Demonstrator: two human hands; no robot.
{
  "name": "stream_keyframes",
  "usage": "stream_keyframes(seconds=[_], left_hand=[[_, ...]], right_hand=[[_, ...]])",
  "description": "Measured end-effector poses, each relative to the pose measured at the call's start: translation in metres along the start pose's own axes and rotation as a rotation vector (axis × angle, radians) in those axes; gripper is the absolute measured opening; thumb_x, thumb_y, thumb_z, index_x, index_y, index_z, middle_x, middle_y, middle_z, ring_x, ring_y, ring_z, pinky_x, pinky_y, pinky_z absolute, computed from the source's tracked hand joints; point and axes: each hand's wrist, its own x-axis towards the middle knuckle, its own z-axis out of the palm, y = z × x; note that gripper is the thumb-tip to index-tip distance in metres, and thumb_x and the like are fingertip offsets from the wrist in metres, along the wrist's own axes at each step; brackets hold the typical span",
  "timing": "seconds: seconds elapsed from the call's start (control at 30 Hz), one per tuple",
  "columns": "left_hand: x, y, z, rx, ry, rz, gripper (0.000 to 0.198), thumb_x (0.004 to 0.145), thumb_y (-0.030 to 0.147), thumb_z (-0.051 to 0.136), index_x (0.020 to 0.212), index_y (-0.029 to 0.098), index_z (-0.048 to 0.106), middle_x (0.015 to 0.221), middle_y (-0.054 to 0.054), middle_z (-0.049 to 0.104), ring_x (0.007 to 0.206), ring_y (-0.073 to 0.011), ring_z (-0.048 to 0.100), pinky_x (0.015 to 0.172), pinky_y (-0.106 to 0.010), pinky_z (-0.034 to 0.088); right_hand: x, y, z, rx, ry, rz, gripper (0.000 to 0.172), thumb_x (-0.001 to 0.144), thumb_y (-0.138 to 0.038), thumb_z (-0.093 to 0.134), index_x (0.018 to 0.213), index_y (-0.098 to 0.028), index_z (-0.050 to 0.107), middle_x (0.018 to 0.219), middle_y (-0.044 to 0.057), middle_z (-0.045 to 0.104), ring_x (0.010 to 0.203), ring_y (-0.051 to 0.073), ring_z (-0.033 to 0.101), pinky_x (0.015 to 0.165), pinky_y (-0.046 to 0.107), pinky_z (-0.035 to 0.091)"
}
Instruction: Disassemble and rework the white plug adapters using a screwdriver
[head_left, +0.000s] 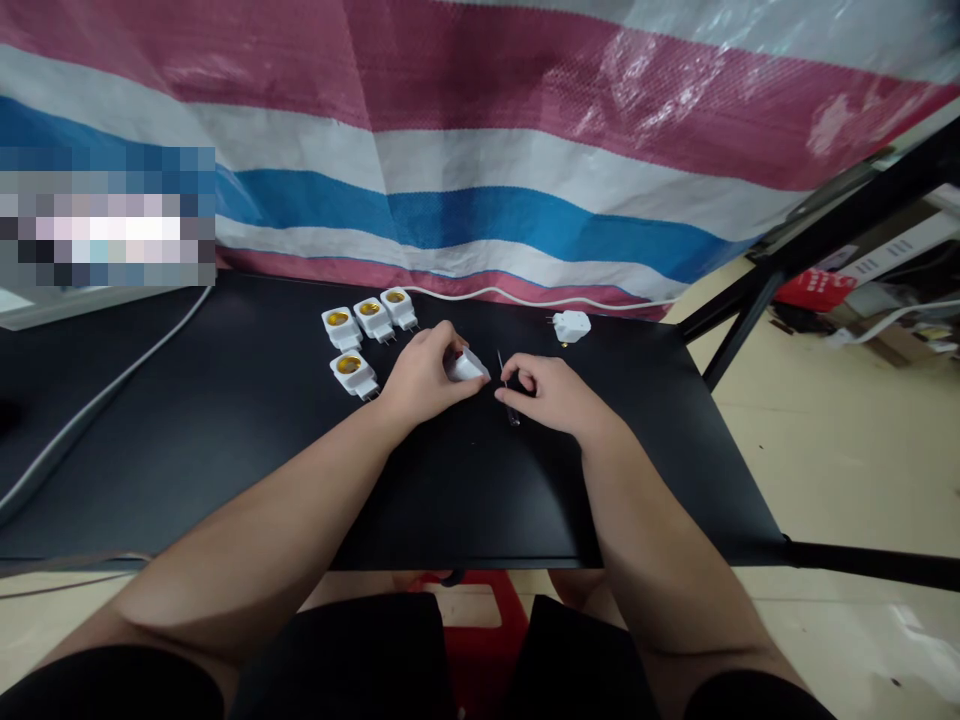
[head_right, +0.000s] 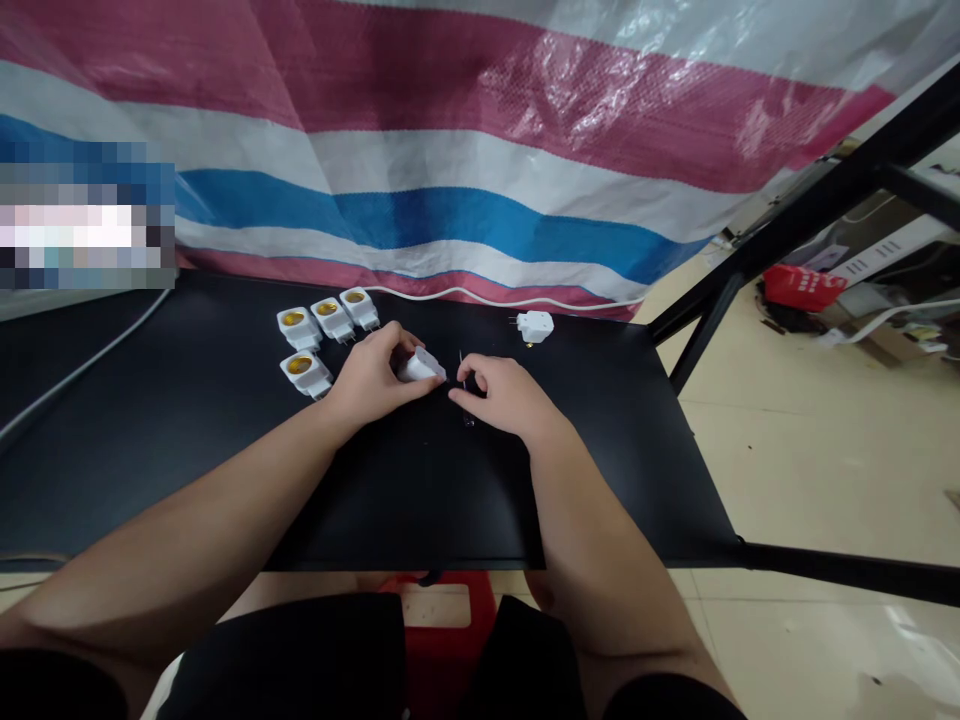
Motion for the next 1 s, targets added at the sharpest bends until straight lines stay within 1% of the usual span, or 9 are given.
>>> stream_keyframes(seconds=[0.07, 0.13, 0.2, 0.27, 0.37, 0.47, 0.63, 0.8, 1.0], left_hand=[[0.000, -0.001, 0.000, -0.003, 0.004, -0.041, 0.044, 0.076, 0.034, 0.087, 0.091, 0.023, 0.047, 0.101, -0.004, 0.071, 0.083, -0.0194, 0.062, 0.073, -0.034, 0.047], [0.000, -0.001, 0.000, 0.005, 0.002, -0.074, 0.043, 0.076, 0.034, 0.086, 0.092, 0.023, 0.047, 0.096, -0.002, 0.067, 0.080, -0.0183, 0.060, 0.070, -0.032, 0.045], [0.000, -0.002, 0.001, 0.027, -0.010, -0.086, 0.042, 0.076, 0.033, 0.086, 0.097, 0.022, 0.050, 0.093, -0.001, 0.064, 0.078, -0.0179, 0.059, 0.070, -0.032, 0.045], [0.001, -0.003, 0.001, 0.048, -0.024, -0.071, 0.042, 0.077, 0.033, 0.085, 0.103, 0.021, 0.055, 0.094, -0.001, 0.062, 0.081, -0.0183, 0.059, 0.072, -0.032, 0.046], [0.001, -0.004, 0.002, 0.053, -0.048, -0.042, 0.041, 0.079, 0.035, 0.085, 0.109, 0.019, 0.062, 0.097, -0.003, 0.062, 0.084, -0.0196, 0.061, 0.075, -0.033, 0.048], [0.001, -0.004, 0.002, 0.061, -0.066, -0.037, 0.036, 0.082, 0.038, 0.084, 0.106, 0.018, 0.067, 0.099, -0.005, 0.066, 0.089, -0.0216, 0.063, 0.078, -0.035, 0.051], [0.001, -0.004, 0.002, 0.028, -0.058, -0.109, 0.037, 0.083, 0.039, 0.085, 0.109, 0.017, 0.071, 0.104, -0.006, 0.072, 0.090, -0.0222, 0.067, 0.083, -0.037, 0.054], [0.000, -0.002, 0.005, -0.057, -0.110, -0.084, 0.041, 0.080, 0.042, 0.089, 0.109, 0.018, 0.072, 0.105, -0.006, 0.074, 0.091, -0.0223, 0.069, 0.082, -0.036, 0.056], [-0.004, 0.010, 0.003, -0.109, -0.270, 0.116, 0.054, 0.083, 0.039, 0.088, 0.127, 0.018, 0.065, 0.111, -0.007, 0.074, 0.094, -0.0225, 0.072, 0.085, -0.036, 0.057]], right_hand=[[-0.001, -0.002, 0.001, -0.017, -0.095, 0.042, 0.024, 0.086, -0.041, 0.083, 0.097, -0.024, 0.071, 0.071, -0.005, 0.055, 0.061, 0.011, 0.048, 0.059, 0.030, 0.034], [-0.002, -0.004, 0.003, -0.031, -0.138, 0.076, 0.020, 0.085, -0.037, 0.082, 0.097, -0.024, 0.073, 0.073, -0.004, 0.060, 0.062, 0.012, 0.051, 0.060, 0.030, 0.034], [-0.001, -0.005, 0.004, -0.048, -0.119, 0.098, 0.012, 0.086, -0.027, 0.076, 0.096, -0.024, 0.073, 0.073, -0.004, 0.062, 0.063, 0.012, 0.053, 0.061, 0.030, 0.035], [-0.001, -0.004, 0.004, -0.074, -0.062, 0.119, 0.015, 0.084, -0.020, 0.072, 0.098, -0.024, 0.073, 0.074, -0.003, 0.064, 0.065, 0.013, 0.055, 0.062, 0.030, 0.037], [-0.001, -0.001, 0.003, -0.098, 0.070, 0.190, 0.024, 0.081, -0.017, 0.071, 0.104, -0.026, 0.072, 0.080, -0.001, 0.069, 0.067, 0.015, 0.059, 0.066, 0.031, 0.042], [0.001, 0.005, 0.004, -0.020, 0.241, 0.194, 0.018, 0.083, -0.018, 0.071, 0.100, -0.024, 0.069, 0.084, 0.001, 0.071, 0.069, 0.016, 0.062, 0.070, 0.032, 0.048], [0.010, 0.013, 0.009, 0.265, 0.651, 0.051, 0.013, 0.090, -0.029, 0.073, 0.095, -0.023, 0.062, 0.087, 0.002, 0.072, 0.075, 0.017, 0.069, 0.073, 0.034, 0.056], [0.014, 0.005, 0.009, 0.491, 1.001, -0.208, 0.033, 0.095, -0.035, 0.074, 0.119, -0.028, 0.052, 0.100, 0.003, 0.073, 0.092, 0.021, 0.076, 0.085, 0.041, 0.064], [0.010, -0.011, 0.010, 0.567, 1.001, -0.340, 0.042, 0.102, -0.040, 0.070, 0.123, -0.034, 0.035, 0.104, 0.001, 0.068, 0.087, 0.021, 0.078, 0.076, 0.042, 0.069]])
